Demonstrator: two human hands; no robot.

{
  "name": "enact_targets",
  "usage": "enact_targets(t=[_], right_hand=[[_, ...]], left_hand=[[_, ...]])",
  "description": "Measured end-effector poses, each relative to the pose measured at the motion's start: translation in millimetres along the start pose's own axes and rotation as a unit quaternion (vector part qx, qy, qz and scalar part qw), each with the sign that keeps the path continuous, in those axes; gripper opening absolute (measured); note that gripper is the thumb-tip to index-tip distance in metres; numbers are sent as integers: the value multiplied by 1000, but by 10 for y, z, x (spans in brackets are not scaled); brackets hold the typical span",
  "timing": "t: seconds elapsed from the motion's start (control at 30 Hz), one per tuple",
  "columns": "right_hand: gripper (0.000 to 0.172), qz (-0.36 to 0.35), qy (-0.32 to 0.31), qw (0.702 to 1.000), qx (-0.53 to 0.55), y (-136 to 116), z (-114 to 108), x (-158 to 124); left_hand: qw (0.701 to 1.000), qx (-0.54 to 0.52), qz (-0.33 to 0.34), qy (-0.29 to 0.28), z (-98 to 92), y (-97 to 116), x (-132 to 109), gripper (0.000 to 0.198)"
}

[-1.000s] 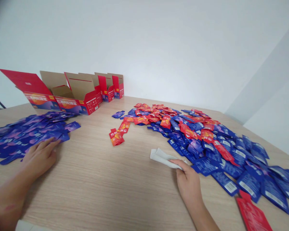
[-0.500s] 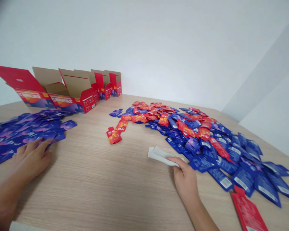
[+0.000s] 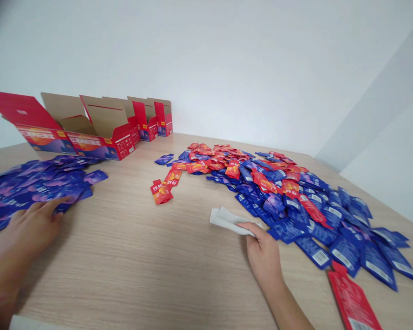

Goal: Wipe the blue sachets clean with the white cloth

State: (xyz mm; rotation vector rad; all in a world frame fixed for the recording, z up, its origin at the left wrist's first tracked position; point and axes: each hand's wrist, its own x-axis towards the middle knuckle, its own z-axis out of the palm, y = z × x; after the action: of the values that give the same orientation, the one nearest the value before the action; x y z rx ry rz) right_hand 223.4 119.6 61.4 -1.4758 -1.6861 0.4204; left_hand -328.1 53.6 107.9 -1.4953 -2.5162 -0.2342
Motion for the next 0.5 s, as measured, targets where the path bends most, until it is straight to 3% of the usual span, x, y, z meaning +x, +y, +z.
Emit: enact_targets(t=[0.2, 0.4, 0.5], right_hand=[[41, -6, -5, 1000, -4, 17, 6, -10], [43, -27, -12, 999, -12, -7, 13, -20], [45, -41, -25, 999, -17, -49, 12, -18]], left_hand=[[1000, -13, -5, -2, -6, -75, 174, 57], [999, -4, -15, 32, 48, -180, 247, 58], [998, 0, 21, 54, 151, -252, 264, 58]])
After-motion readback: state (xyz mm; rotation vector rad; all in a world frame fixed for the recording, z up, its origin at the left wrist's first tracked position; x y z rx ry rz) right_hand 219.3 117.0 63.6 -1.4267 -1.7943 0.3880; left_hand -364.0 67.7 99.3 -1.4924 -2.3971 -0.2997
